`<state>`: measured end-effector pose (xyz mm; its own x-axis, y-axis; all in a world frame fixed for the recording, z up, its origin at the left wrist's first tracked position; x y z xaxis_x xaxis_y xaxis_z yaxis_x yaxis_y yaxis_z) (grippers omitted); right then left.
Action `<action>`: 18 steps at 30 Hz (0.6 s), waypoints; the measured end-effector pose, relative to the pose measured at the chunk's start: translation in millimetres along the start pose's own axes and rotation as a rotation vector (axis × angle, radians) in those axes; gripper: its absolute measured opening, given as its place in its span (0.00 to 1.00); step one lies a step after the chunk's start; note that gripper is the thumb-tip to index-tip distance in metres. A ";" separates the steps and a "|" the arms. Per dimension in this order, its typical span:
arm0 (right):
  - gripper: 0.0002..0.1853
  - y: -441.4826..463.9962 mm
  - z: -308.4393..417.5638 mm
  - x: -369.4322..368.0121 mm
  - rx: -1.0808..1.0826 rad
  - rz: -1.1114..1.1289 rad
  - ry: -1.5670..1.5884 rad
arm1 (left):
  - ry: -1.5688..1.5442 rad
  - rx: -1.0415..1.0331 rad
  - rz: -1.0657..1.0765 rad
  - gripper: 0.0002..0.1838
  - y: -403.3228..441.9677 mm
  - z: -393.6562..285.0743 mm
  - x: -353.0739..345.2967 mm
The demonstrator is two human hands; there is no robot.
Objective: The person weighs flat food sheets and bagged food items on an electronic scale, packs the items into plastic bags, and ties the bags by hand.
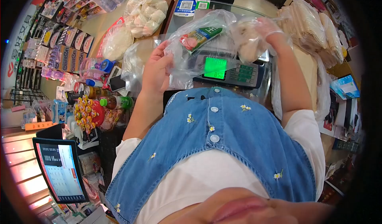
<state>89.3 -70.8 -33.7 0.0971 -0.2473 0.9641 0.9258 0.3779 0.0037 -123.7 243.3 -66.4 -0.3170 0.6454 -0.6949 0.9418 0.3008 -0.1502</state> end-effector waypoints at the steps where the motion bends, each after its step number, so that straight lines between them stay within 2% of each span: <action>1: 0.18 -12.9 5.6 27.2 0.026 -0.101 0.091 | -0.009 0.023 0.054 0.22 2.1 2.0 -0.8; 5: 0.18 -45.9 39.2 71.2 0.127 0.035 0.264 | -0.093 0.016 -0.051 0.21 -1.0 -5.8 -20.6; 7: 0.20 -55.1 46.6 84.7 0.163 0.110 0.902 | -0.106 -0.006 0.058 0.16 8.9 -3.5 -21.3; 8: 0.19 -53.0 59.2 93.1 0.262 0.127 0.881 | -0.113 -0.006 0.060 0.16 8.0 -1.7 -24.4; 9: 0.19 -44.8 63.0 82.6 0.261 0.123 0.877 | -0.096 -0.009 0.040 0.13 7.0 0.4 -28.4; 10: 0.19 -46.1 84.4 88.3 0.620 -0.173 0.610 | -0.077 -0.013 0.022 0.10 6.7 2.2 -32.2; 12: 0.18 -55.6 119.4 81.6 0.637 -0.190 0.989 | -0.080 -0.008 0.042 0.08 4.2 5.7 -39.4; 14: 0.16 -36.9 140.9 39.6 0.242 0.121 1.614 | -0.077 -0.005 0.058 0.07 1.6 5.2 -41.2; 16: 0.19 23.1 113.3 -18.4 -0.157 0.020 1.132 | -0.003 -0.039 0.073 0.07 -1.7 1.5 -37.2; 17: 0.19 27.7 115.8 -32.8 -0.141 0.013 1.147 | 0.011 -0.053 0.079 0.07 -2.9 -5.5 -32.9; 18: 0.20 27.3 121.1 -39.3 -0.011 0.020 0.797 | 0.020 -0.022 0.083 0.08 -6.8 -2.7 -28.7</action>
<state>66.5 57.2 -39.3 0.3421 -0.8059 0.4831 0.9243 0.3811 -0.0187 -121.3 224.6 -43.5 -0.2405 0.6825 -0.6902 0.9623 0.2609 -0.0773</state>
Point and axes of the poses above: each hand's wrist, its own y-axis towards the middle knuckle, its own x-axis out of the back of the hand, z = x × y, the point moved 8 cm from there along y, towards the middle knuckle, and after that the axes turned 14 degrees about -y, right-handed, at the moved point
